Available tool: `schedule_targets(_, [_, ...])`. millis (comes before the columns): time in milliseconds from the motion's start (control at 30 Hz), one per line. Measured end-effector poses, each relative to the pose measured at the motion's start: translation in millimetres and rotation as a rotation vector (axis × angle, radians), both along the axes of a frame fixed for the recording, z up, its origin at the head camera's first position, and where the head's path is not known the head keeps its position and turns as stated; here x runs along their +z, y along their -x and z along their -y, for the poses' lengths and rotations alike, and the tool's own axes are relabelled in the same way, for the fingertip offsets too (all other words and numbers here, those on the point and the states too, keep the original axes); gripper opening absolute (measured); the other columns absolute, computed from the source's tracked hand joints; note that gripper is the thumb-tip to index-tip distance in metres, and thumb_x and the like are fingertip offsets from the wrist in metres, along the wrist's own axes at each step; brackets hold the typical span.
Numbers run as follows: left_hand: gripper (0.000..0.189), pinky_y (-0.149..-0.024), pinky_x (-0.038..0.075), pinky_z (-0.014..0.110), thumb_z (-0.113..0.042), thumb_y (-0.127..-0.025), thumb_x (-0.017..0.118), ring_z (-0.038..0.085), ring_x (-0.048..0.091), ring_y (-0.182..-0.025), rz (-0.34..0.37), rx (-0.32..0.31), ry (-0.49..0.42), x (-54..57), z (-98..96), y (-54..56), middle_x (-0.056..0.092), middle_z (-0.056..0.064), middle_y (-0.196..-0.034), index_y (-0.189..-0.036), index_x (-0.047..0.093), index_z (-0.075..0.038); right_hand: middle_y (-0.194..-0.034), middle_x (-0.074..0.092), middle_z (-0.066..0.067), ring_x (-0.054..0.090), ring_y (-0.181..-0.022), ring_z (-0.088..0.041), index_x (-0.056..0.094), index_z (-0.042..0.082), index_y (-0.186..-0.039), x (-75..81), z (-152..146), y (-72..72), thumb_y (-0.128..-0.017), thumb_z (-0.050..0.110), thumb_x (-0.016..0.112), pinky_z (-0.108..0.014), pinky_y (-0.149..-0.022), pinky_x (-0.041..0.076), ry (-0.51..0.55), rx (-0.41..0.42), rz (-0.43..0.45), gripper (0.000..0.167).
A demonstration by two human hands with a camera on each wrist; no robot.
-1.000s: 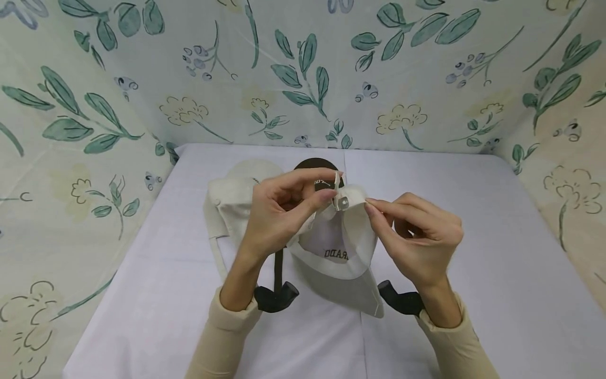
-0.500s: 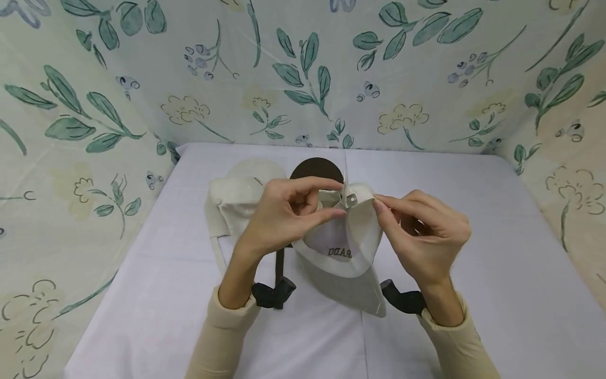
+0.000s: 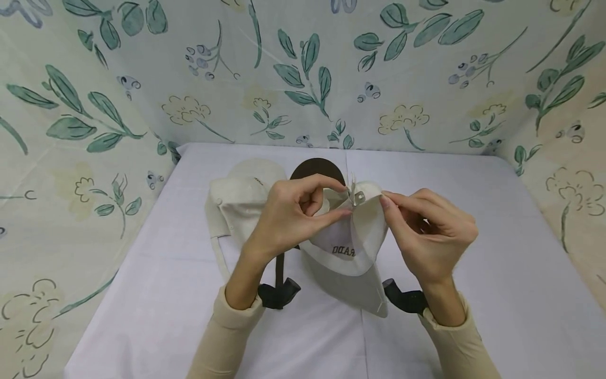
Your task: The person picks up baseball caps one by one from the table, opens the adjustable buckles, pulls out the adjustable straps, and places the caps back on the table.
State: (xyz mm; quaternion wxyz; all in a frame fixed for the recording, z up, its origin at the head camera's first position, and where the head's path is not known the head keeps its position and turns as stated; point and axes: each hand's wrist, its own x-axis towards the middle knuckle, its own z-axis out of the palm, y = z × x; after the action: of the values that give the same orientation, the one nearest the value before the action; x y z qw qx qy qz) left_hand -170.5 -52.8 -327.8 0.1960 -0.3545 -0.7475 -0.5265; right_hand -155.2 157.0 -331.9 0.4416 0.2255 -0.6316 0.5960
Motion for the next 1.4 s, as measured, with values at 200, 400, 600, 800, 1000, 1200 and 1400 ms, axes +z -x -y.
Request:
schedule_targets(200, [0.027, -0.051, 0.023, 0.02, -0.009, -0.078, 0.091, 0.002, 0.03, -0.053, -0.022, 0.044, 0.034, -3.8, -1.3, 1.9, 0.036, -0.002, -0.056, -0.099, 0.076, -0.001, -0.059, 0.064, 0.003, 0.036, -0.051, -0.002, 0.074, -0.017, -0.07, 1.7, 0.1, 0.9, -0.073, -0.01, 0.081, -0.012, -0.051, 0.025, 0.033, -0.005, -0.009, 0.01])
schedule_targets(400, [0.019, -0.052, 0.026, 0.021, -0.002, -0.081, 0.087, 0.004, 0.031, -0.054, 0.008, -0.043, -0.009, -4.3, -2.8, 3.6, 0.037, 0.0, -0.056, -0.096, 0.076, 0.0, -0.059, 0.064, 0.003, 0.035, -0.051, -0.002, 0.074, -0.017, -0.07, 2.4, 0.0, 1.2, -0.072, -0.011, 0.081, -0.013, -0.052, 0.025, 0.033, -0.007, -0.009, 0.009])
schedule_targets(600, [0.01, -0.05, 0.024, 0.022, 0.004, -0.085, 0.08, 0.008, 0.03, -0.052, 0.147, -0.152, -0.105, -6.4, -0.6, 5.6, 0.038, 0.0, -0.057, -0.094, 0.077, 0.0, -0.06, 0.065, 0.003, 0.036, -0.052, -0.002, 0.074, -0.018, -0.071, 2.4, -0.1, 1.0, -0.072, -0.012, 0.08, -0.013, -0.052, 0.026, 0.035, -0.007, -0.008, 0.009])
schedule_targets(800, [0.008, -0.049, 0.023, 0.023, 0.005, -0.089, 0.076, 0.01, 0.03, -0.052, 0.219, -0.183, -0.135, -6.7, 1.8, 5.5, 0.038, 0.0, -0.058, -0.096, 0.077, 0.001, -0.059, 0.064, 0.003, 0.036, -0.052, -0.002, 0.073, -0.018, -0.071, 1.9, 0.1, 0.4, -0.072, -0.012, 0.08, -0.013, -0.052, 0.025, 0.035, -0.003, -0.007, 0.009])
schedule_targets(1000, [0.009, -0.05, 0.024, 0.023, 0.004, -0.088, 0.077, 0.01, 0.03, -0.052, 0.269, -0.207, -0.109, -7.3, -0.6, 6.4, 0.038, -0.001, -0.057, -0.097, 0.076, 0.002, -0.06, 0.065, 0.004, 0.036, -0.052, -0.002, 0.074, -0.018, -0.071, 1.7, 0.4, 0.3, -0.072, -0.012, 0.08, -0.013, -0.052, 0.025, 0.039, -0.005, -0.006, 0.009])
schedule_targets(1200, [0.006, -0.05, 0.024, 0.023, 0.004, -0.088, 0.078, 0.009, 0.032, -0.052, 0.263, -0.215, -0.085, -9.0, -2.5, 7.4, 0.04, -0.001, -0.058, -0.094, 0.076, 0.003, -0.06, 0.064, 0.004, 0.037, -0.052, -0.002, 0.074, -0.018, -0.071, 1.2, 0.8, 0.2, -0.074, -0.01, 0.081, -0.013, -0.051, 0.025, 0.034, -0.01, -0.001, 0.011])
schedule_targets(1400, [0.005, -0.048, 0.024, 0.022, 0.0, -0.089, 0.078, 0.007, 0.03, -0.049, 0.325, -0.265, -0.029, -9.6, 2.7, 6.6, 0.038, -0.003, -0.059, -0.093, 0.076, 0.001, -0.054, 0.056, -0.002, 0.035, -0.051, -0.002, 0.073, -0.017, -0.069, -4.0, 4.8, 0.7, -0.073, -0.006, 0.081, -0.012, -0.051, 0.024, 0.022, -0.039, -0.06, 0.014])
